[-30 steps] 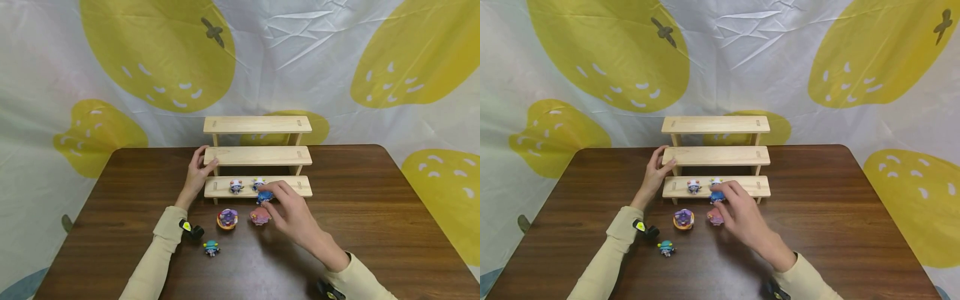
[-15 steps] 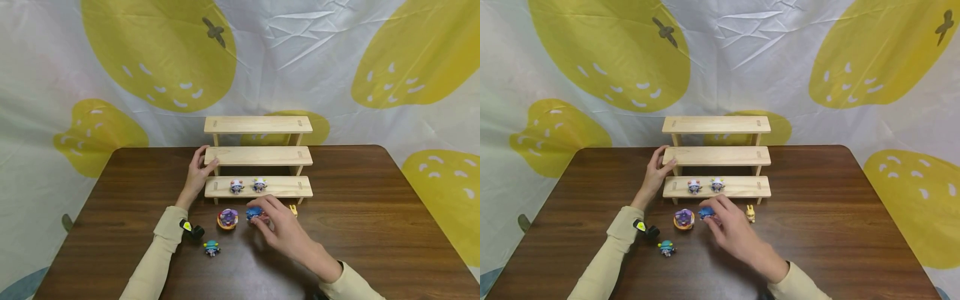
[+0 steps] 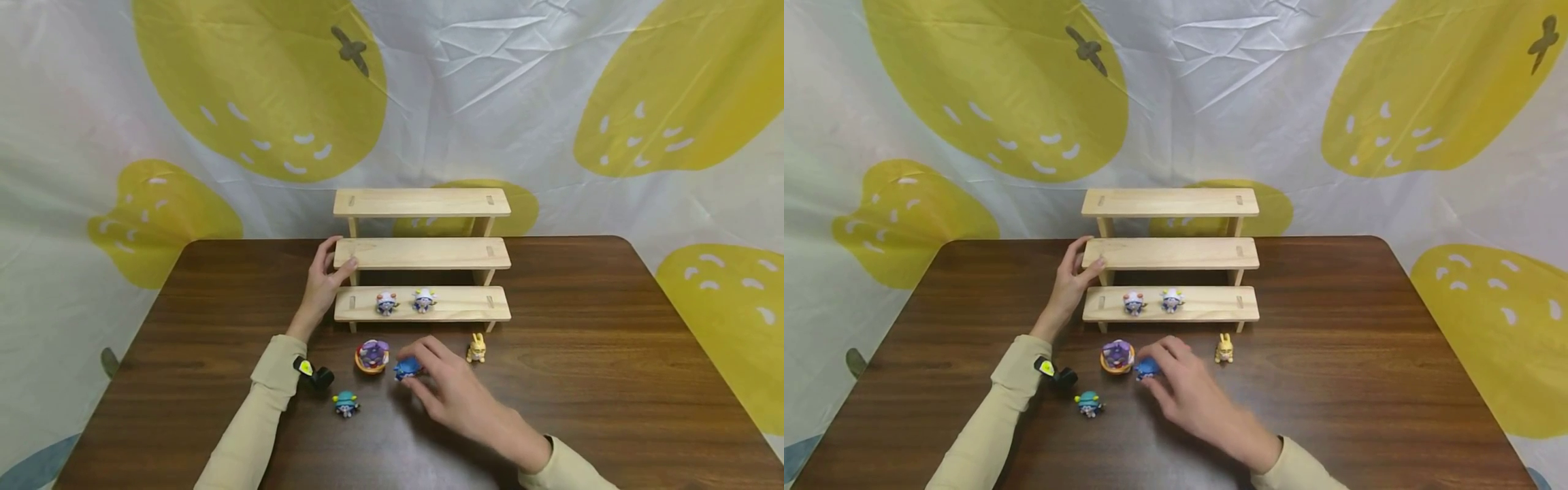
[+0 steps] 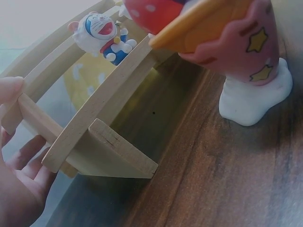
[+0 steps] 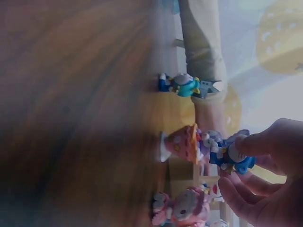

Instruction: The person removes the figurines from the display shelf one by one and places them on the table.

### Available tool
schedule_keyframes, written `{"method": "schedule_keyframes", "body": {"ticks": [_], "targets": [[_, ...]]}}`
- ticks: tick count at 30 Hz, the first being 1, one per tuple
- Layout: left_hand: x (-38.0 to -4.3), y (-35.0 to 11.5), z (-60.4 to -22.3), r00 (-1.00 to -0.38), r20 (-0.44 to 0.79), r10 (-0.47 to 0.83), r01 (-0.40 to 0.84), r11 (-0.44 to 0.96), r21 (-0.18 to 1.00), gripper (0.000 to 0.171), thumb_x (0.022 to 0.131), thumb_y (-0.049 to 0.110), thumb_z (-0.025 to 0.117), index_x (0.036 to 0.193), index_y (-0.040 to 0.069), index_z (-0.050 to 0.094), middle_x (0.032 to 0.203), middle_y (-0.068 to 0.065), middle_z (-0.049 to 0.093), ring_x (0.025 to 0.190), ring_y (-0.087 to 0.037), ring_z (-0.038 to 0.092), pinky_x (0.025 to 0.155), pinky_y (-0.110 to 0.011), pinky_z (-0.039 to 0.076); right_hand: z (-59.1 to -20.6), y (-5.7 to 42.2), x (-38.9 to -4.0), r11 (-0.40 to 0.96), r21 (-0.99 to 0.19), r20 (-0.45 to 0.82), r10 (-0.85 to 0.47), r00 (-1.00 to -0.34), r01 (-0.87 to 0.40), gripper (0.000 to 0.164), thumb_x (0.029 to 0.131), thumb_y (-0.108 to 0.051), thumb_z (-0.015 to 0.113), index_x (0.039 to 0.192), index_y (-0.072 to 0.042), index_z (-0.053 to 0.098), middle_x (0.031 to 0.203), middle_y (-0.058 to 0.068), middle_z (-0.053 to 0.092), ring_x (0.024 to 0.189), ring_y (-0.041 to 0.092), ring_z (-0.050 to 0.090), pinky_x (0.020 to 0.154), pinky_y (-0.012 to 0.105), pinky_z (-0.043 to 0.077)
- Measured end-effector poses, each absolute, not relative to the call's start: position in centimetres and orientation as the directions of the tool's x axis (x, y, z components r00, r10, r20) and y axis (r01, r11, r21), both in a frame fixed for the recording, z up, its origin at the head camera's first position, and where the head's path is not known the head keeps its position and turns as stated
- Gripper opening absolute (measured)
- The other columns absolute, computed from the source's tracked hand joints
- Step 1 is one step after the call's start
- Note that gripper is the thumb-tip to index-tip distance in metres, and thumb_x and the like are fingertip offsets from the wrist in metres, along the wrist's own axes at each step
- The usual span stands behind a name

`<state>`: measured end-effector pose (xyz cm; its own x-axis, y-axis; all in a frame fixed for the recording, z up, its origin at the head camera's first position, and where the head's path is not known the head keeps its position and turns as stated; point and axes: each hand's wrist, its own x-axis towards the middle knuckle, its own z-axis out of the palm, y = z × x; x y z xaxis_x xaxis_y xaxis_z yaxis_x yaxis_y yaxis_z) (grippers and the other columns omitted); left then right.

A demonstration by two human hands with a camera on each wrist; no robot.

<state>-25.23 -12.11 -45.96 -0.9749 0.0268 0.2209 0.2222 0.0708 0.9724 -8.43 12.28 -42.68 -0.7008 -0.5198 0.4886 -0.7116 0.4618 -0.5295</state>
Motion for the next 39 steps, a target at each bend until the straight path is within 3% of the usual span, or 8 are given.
{"method": "schedule_keyframes", "body": {"ticks": [7,14,23,30,39], "targets": [[-25.2,-12.2,-46.0,-0.976,0.215,0.031,0.217,0.073,0.973,0.059,0.099,0.010,0.065,0.152,0.006,0.039,0.128,-0.024,0.060,0.095,-0.005,0.060,0.085,-0.031,0.052,-43.6,12.0,-7.9,0.521,-0.465,0.446,-0.560,-0.698,-0.716,0.030,0.084,-0.013,0.082,0.109,-0.009,0.065,0.110,0.002,0.064,0.103,0.015,0.063,0.090,0.033,0.056],[-25.3,-12.3,-46.1,-0.978,0.208,0.027,0.209,0.063,0.976,0.060,0.098,0.011,0.065,0.152,0.006,0.038,0.128,-0.024,0.060,0.094,-0.004,0.061,0.083,-0.028,0.051,-44.6,11.9,-7.4,0.554,-0.472,0.330,-0.610,-0.720,-0.686,0.030,0.085,-0.015,0.081,0.109,-0.011,0.064,0.105,-0.001,0.062,0.092,0.011,0.065,0.084,0.028,0.057],[-25.1,-12.2,-46.0,-0.979,0.204,0.028,0.205,0.066,0.976,0.059,0.099,0.012,0.066,0.152,0.010,0.040,0.128,-0.023,0.060,0.094,-0.004,0.061,0.085,-0.031,0.052,-45.5,11.7,-7.4,0.553,-0.478,0.307,-0.622,-0.720,-0.682,0.032,0.082,-0.013,0.082,0.108,-0.013,0.064,0.101,-0.003,0.059,0.089,0.010,0.062,0.081,0.026,0.057],[-25.1,-12.3,-45.8,-0.981,0.190,0.040,0.192,0.063,0.979,0.062,0.100,0.012,0.064,0.154,0.010,0.037,0.132,-0.024,0.058,0.093,-0.001,0.060,0.091,-0.043,0.051,-45.5,11.7,-7.3,0.565,-0.475,0.294,-0.621,-0.727,-0.674,0.034,0.082,-0.013,0.082,0.110,-0.014,0.065,0.102,-0.003,0.060,0.089,0.010,0.063,0.081,0.027,0.057],[-25.1,-12.1,-45.8,-0.979,0.202,0.027,0.203,0.066,0.977,0.061,0.099,0.012,0.065,0.153,0.008,0.038,0.130,-0.023,0.059,0.095,-0.005,0.060,0.083,-0.026,0.050,-44.8,12.1,-7.4,0.552,-0.478,0.317,-0.616,-0.721,-0.683,0.040,0.084,-0.020,0.082,0.119,-0.009,0.065,0.106,0.001,0.063,0.090,0.012,0.064,0.081,0.028,0.056]]}}
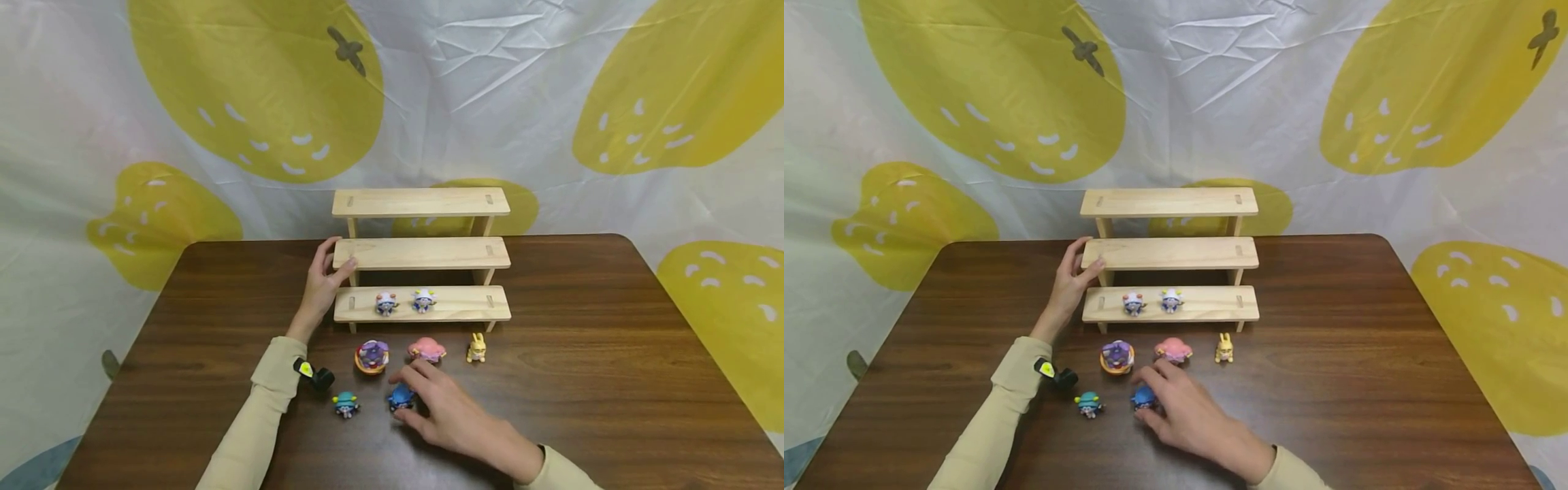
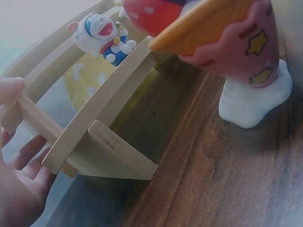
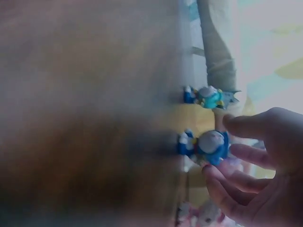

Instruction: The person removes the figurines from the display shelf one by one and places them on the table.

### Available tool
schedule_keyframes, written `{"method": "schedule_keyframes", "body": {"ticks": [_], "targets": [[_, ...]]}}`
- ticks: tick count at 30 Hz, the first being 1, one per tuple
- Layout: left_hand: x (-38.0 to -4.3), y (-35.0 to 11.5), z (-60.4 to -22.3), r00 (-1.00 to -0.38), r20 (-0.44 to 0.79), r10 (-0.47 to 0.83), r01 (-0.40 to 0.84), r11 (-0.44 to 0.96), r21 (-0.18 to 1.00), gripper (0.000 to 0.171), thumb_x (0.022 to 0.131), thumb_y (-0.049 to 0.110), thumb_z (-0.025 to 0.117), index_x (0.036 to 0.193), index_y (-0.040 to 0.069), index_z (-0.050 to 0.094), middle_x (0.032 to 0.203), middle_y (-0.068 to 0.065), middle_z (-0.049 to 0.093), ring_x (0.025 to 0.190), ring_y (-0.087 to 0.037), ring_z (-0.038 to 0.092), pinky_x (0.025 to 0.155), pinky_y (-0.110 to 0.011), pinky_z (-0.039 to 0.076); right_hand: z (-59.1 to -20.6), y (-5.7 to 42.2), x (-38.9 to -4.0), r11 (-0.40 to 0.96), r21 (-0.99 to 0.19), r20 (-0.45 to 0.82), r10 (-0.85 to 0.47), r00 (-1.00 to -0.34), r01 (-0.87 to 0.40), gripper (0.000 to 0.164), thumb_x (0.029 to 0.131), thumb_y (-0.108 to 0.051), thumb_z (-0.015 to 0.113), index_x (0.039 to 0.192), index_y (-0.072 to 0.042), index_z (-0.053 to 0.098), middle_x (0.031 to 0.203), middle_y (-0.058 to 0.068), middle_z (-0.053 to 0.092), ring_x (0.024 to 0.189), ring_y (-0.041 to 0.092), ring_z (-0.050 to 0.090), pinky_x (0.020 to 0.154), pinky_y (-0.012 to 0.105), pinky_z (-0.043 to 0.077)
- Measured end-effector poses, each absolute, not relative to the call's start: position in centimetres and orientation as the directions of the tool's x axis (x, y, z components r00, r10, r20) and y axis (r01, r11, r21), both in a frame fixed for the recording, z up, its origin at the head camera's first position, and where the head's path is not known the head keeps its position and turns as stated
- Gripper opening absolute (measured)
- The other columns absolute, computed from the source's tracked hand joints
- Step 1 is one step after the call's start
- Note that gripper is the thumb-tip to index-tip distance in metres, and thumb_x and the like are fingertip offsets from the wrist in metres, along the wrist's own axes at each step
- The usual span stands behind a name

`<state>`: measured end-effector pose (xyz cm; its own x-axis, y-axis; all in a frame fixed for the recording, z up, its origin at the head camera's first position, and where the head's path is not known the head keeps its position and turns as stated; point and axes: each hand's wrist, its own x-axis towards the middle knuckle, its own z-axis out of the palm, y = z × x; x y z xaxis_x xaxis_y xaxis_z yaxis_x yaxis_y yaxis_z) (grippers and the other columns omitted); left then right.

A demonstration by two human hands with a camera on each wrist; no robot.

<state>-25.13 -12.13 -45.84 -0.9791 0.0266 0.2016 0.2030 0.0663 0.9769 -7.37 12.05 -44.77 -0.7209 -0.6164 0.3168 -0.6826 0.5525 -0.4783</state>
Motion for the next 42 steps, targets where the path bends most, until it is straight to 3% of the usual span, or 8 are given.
{"method": "schedule_keyframes", "body": {"ticks": [8,16,22,27,33,42], "targets": [[-25.2,-12.2,-45.7,-0.985,0.167,0.040,0.169,0.062,0.984,0.062,0.100,0.010,0.063,0.155,0.006,0.035,0.133,-0.025,0.057,0.093,-0.001,0.059,0.084,-0.024,0.050,-42.5,13.1,-8.9,0.543,-0.471,0.410,-0.562,-0.718,-0.695,0.037,0.087,-0.024,0.081,0.116,-0.008,0.065,0.107,0.001,0.064,0.089,0.014,0.065,0.079,0.027,0.056],[-25.1,-12.1,-45.7,-0.985,0.168,0.032,0.169,0.066,0.983,0.060,0.100,0.010,0.063,0.154,0.009,0.037,0.131,-0.023,0.058,0.092,-0.001,0.060,0.090,-0.036,0.051,-41.4,13.7,-10.6,0.530,-0.485,0.469,-0.514,-0.719,-0.695,0.033,0.089,-0.020,0.079,0.117,-0.009,0.065,0.105,0.002,0.064,0.081,0.014,0.064,0.069,0.022,0.053],[-25.1,-11.9,-45.8,-0.980,0.196,0.018,0.197,0.066,0.978,0.058,0.099,0.011,0.065,0.152,0.009,0.040,0.129,-0.024,0.060,0.093,-0.004,0.060,0.085,-0.028,0.051,-41.1,14.0,-12.3,0.534,-0.449,0.550,-0.467,-0.693,-0.716,0.035,0.088,-0.012,0.078,0.120,-0.005,0.065,0.115,0.004,0.065,0.100,0.015,0.066,0.086,0.032,0.056],[-25.2,-11.9,-45.9,-0.978,0.206,0.014,0.207,0.056,0.977,0.058,0.099,0.010,0.065,0.151,0.007,0.040,0.129,-0.026,0.060,0.093,-0.003,0.060,0.082,-0.023,0.050,-40.9,14.2,-13.4,0.559,-0.410,0.580,-0.450,-0.679,-0.721,0.041,0.089,-0.016,0.078,0.125,-0.003,0.065,0.129,0.014,0.064,0.122,0.025,0.061,0.103,0.041,0.049],[-25.2,-12.0,-45.8,-0.980,0.200,0.020,0.201,0.070,0.977,0.056,0.100,0.012,0.064,0.151,0.010,0.040,0.131,-0.025,0.059,0.094,-0.003,0.060,0.081,-0.021,0.050,-41.3,14.4,-14.5,0.594,-0.423,0.560,-0.422,-0.712,-0.685,0.044,0.088,-0.015,0.079,0.128,-0.003,0.064,0.136,0.017,0.060,0.127,0.031,0.058,0.105,0.046,0.048],[-25.2,-12.0,-45.9,-0.978,0.208,0.016,0.209,0.066,0.976,0.057,0.099,0.012,0.065,0.151,0.009,0.041,0.130,-0.026,0.060,0.094,-0.004,0.060,0.081,-0.022,0.050,-42.3,14.5,-16.0,0.609,-0.454,0.538,-0.394,-0.745,-0.650,0.043,0.087,-0.008,0.077,0.127,-0.001,0.064,0.132,0.016,0.062,0.123,0.031,0.061,0.104,0.045,0.049]]}}
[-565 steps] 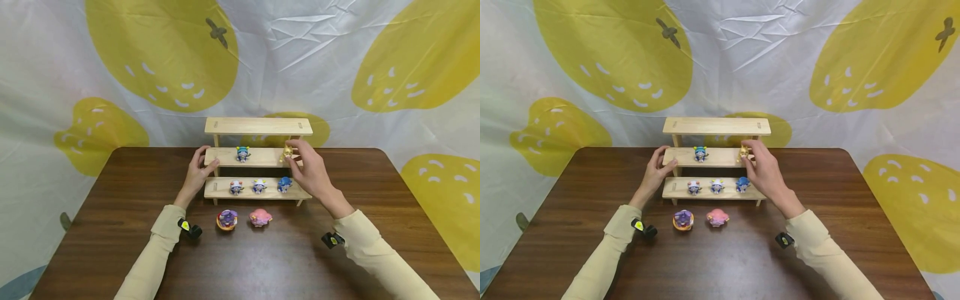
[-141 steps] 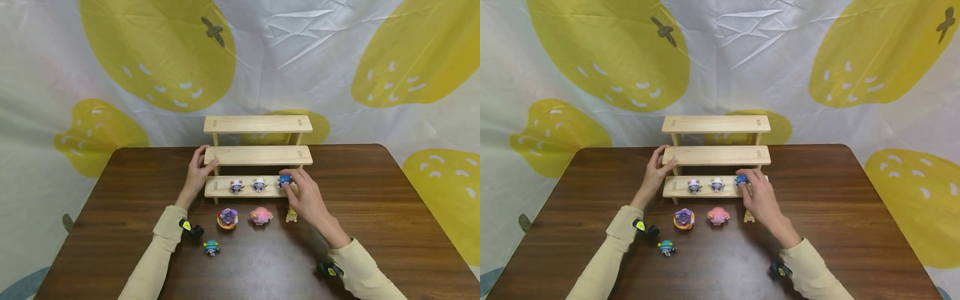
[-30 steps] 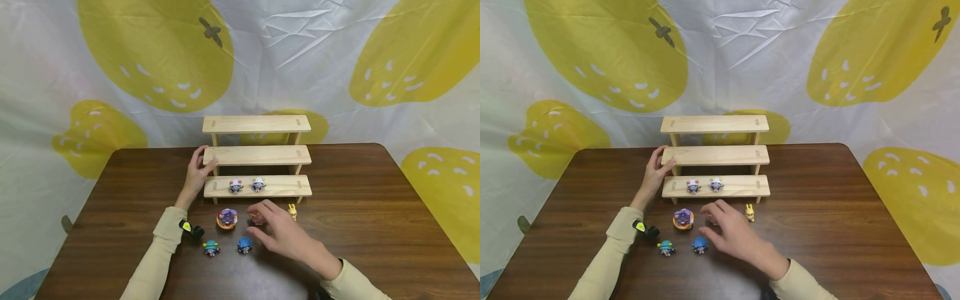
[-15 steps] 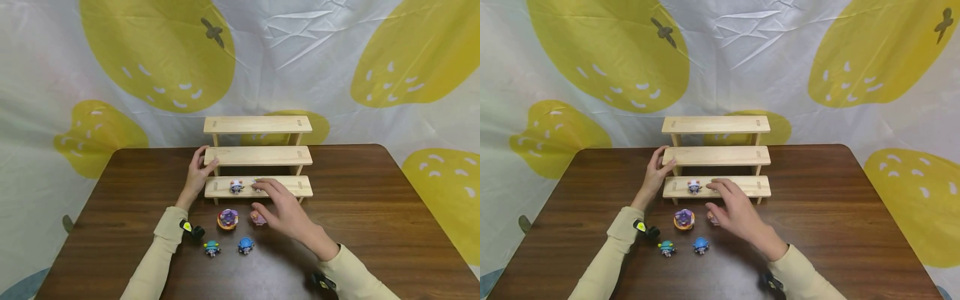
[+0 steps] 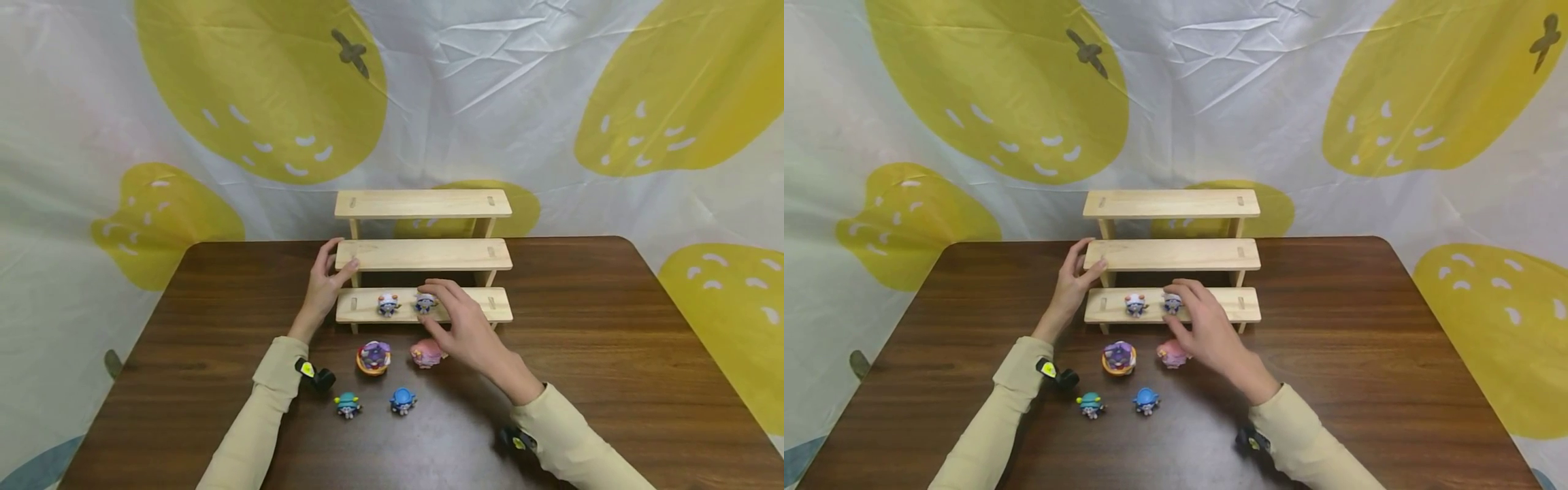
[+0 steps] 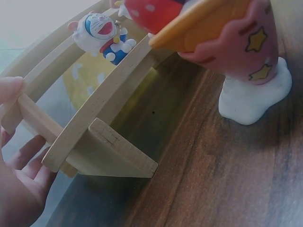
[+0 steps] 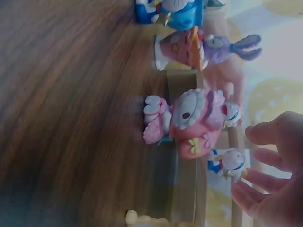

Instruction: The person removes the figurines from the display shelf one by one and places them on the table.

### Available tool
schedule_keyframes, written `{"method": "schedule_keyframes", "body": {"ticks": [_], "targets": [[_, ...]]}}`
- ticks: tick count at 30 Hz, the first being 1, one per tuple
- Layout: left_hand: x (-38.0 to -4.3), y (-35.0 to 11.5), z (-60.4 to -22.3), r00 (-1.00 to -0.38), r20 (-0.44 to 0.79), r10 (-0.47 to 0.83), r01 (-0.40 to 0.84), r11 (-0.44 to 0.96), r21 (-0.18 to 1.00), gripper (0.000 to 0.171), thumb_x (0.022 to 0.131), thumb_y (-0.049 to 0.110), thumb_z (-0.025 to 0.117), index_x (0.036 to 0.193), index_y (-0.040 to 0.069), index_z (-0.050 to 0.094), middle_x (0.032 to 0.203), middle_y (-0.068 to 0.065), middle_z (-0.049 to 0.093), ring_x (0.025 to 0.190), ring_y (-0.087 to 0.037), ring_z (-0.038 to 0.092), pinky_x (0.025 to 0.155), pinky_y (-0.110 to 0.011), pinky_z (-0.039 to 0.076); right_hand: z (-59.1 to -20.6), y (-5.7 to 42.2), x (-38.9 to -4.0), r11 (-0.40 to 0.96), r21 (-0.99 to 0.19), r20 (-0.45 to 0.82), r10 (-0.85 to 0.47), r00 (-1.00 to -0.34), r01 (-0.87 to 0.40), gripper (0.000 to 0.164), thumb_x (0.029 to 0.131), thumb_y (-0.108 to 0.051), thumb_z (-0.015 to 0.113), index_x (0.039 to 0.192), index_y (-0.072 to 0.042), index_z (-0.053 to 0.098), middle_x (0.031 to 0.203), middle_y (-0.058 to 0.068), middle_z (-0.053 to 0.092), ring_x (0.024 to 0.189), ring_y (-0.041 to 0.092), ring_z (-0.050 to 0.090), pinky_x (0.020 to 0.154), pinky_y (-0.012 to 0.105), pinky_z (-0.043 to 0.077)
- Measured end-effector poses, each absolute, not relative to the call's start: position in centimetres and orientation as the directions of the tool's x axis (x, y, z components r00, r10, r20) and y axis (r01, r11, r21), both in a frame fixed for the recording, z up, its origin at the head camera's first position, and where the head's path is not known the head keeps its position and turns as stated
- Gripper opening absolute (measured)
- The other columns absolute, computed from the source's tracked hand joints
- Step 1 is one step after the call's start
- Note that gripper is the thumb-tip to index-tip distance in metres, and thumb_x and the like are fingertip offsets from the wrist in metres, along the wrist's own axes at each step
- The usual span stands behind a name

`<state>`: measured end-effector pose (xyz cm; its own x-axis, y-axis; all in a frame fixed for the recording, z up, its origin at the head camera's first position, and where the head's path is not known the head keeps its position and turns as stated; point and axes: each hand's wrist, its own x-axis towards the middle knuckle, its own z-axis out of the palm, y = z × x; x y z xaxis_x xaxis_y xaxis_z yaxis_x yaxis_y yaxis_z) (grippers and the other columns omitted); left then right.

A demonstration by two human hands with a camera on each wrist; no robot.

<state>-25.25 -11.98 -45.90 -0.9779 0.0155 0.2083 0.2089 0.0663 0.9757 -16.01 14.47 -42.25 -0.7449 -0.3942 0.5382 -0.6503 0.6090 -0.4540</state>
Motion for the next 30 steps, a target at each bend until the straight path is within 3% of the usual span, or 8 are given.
{"method": "schedule_keyframes", "body": {"ticks": [6,15,30], "targets": [[-25.3,-12.0,-46.0,-0.977,0.211,0.015,0.211,0.058,0.976,0.056,0.099,0.011,0.065,0.150,0.012,0.042,0.128,-0.025,0.061,0.093,-0.006,0.061,0.080,-0.021,0.050,-42.9,14.6,-16.7,0.610,-0.478,0.513,-0.390,-0.765,-0.632,0.039,0.088,-0.009,0.076,0.125,-0.002,0.065,0.124,0.014,0.065,0.112,0.028,0.065,0.096,0.044,0.053],[-25.2,-12.0,-45.9,-0.979,0.204,0.021,0.205,0.060,0.977,0.059,0.099,0.011,0.065,0.152,0.007,0.039,0.131,-0.027,0.059,0.094,-0.005,0.060,0.081,-0.022,0.050,-43.3,14.6,-17.6,0.600,-0.513,0.496,-0.377,-0.782,-0.614,0.027,0.090,-0.005,0.074,0.116,-0.004,0.064,0.103,0.012,0.070,0.080,0.023,0.069,0.071,0.036,0.058],[-25.4,-12.0,-46.1,-0.976,0.216,0.019,0.217,0.075,0.973,0.058,0.098,0.011,0.066,0.151,0.010,0.041,0.128,-0.025,0.060,0.094,-0.006,0.061,0.080,-0.020,0.050,-42.3,15.9,-17.0,0.591,-0.559,0.485,-0.335,-0.808,-0.581,0.024,0.091,-0.002,0.073,0.113,-0.004,0.065,0.103,0.010,0.071,0.087,0.022,0.072,0.074,0.035,0.060]]}}
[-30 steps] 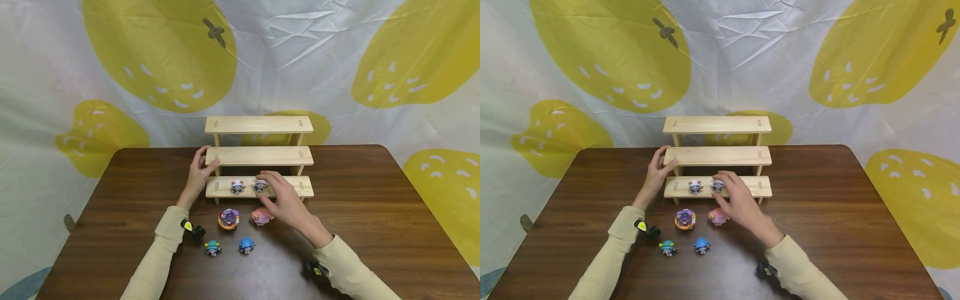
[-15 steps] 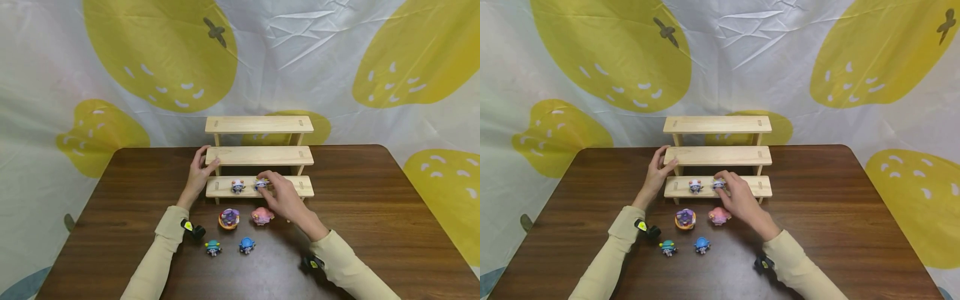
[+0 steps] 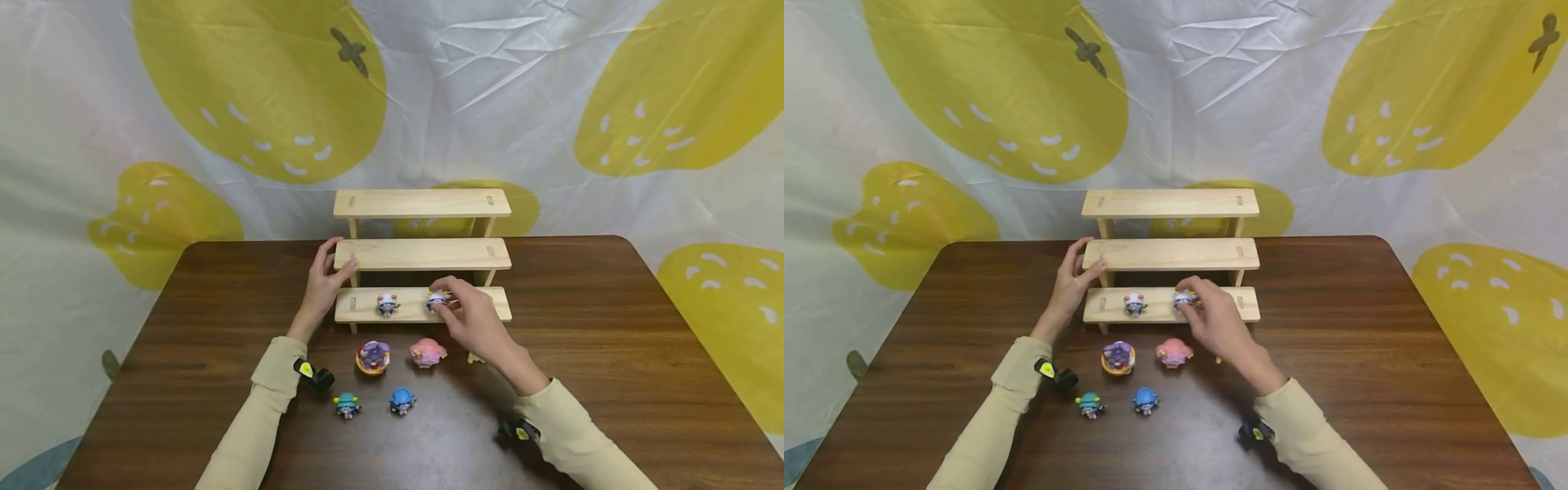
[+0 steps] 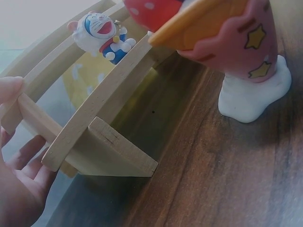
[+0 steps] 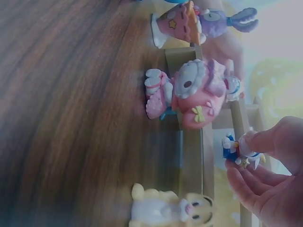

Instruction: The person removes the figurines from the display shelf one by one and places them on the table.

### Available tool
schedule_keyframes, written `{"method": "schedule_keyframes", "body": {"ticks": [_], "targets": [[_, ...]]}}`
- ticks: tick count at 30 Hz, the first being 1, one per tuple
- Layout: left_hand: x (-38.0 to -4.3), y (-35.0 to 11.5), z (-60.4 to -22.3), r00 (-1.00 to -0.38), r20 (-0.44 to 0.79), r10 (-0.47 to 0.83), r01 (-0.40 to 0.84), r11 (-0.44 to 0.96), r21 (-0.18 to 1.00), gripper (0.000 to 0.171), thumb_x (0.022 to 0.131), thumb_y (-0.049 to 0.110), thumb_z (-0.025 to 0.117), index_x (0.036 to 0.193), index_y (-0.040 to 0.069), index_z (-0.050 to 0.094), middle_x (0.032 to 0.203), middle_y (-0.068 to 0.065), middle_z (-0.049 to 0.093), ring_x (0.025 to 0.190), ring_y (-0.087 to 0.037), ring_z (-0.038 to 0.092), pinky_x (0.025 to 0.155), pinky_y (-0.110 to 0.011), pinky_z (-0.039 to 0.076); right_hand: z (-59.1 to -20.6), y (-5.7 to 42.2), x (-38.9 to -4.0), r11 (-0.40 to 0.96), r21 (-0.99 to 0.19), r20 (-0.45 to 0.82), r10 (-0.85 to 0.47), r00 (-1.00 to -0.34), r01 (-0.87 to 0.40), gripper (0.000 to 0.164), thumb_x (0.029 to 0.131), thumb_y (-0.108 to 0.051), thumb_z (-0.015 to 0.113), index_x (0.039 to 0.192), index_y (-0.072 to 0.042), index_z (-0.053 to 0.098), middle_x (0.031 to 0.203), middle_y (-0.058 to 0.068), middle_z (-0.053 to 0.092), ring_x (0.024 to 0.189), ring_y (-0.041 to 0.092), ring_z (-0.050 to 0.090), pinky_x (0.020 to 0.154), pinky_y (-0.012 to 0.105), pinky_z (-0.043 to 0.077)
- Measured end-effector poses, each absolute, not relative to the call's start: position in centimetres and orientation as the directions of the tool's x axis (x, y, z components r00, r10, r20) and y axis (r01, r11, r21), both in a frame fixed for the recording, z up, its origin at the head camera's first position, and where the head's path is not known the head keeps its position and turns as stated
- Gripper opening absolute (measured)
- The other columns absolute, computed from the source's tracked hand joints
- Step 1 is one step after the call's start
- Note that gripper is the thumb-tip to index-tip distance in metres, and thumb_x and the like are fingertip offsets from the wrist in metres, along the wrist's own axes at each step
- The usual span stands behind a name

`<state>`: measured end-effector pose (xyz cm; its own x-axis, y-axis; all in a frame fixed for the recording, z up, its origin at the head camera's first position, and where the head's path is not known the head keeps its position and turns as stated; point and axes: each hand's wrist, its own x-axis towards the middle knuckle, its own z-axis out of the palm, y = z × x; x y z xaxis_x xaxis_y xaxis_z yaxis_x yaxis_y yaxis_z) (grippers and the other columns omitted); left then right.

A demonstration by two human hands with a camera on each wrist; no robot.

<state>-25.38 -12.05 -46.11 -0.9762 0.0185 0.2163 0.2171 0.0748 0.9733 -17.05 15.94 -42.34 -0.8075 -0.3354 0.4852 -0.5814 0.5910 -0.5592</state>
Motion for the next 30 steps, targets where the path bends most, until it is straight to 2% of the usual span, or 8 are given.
{"method": "schedule_keyframes", "body": {"ticks": [8,15,22,27,30], "targets": [[-25.4,-12.0,-46.1,-0.976,0.214,0.029,0.216,0.058,0.975,0.059,0.099,0.012,0.066,0.152,0.007,0.040,0.128,-0.026,0.060,0.092,-0.004,0.061,0.079,-0.022,0.050,-42.0,17.1,-15.8,0.582,-0.538,0.528,-0.332,-0.782,-0.610,0.025,0.090,0.001,0.074,0.112,-0.003,0.065,0.099,0.008,0.070,0.087,0.020,0.071,0.071,0.034,0.060],[-25.2,-12.0,-45.9,-0.974,0.225,0.016,0.226,0.050,0.973,0.059,0.098,0.008,0.066,0.150,0.005,0.040,0.124,-0.024,0.061,0.092,-0.004,0.061,0.081,-0.025,0.052,-42.0,17.7,-14.6,0.544,-0.506,0.588,-0.351,-0.729,-0.670,0.027,0.086,0.007,0.074,0.109,-0.001,0.064,0.100,0.009,0.070,0.085,0.019,0.071,0.070,0.030,0.060],[-25.3,-12.1,-46.0,-0.977,0.213,0.020,0.214,0.062,0.975,0.058,0.099,0.009,0.064,0.151,0.004,0.039,0.128,-0.025,0.059,0.093,-0.003,0.060,0.083,-0.026,0.051,-41.9,18.0,-13.0,0.525,-0.530,0.574,-0.357,-0.737,-0.666,0.029,0.083,0.009,0.075,0.107,-0.002,0.064,0.097,0.005,0.069,0.079,0.013,0.070,0.069,0.026,0.059],[-25.3,-12.1,-46.0,-0.979,0.203,0.025,0.204,0.057,0.977,0.062,0.099,0.009,0.064,0.154,0.004,0.036,0.131,-0.026,0.058,0.093,-0.004,0.060,0.086,-0.033,0.053,-42.0,18.2,-11.8,0.533,-0.496,0.593,-0.369,-0.716,-0.686,0.030,0.080,0.010,0.077,0.105,-0.003,0.066,0.097,0.003,0.070,0.081,0.012,0.068,0.068,0.028,0.059],[-25.3,-12.1,-46.0,-0.979,0.205,0.022,0.206,0.049,0.977,0.062,0.098,0.008,0.066,0.153,0.005,0.037,0.130,-0.026,0.059,0.094,-0.006,0.060,0.086,-0.032,0.052,-42.1,18.4,-11.1,0.529,-0.484,0.605,-0.373,-0.703,-0.697,0.032,0.079,0.010,0.077,0.106,-0.005,0.066,0.096,0.001,0.070,0.080,0.010,0.067,0.067,0.026,0.058]]}}
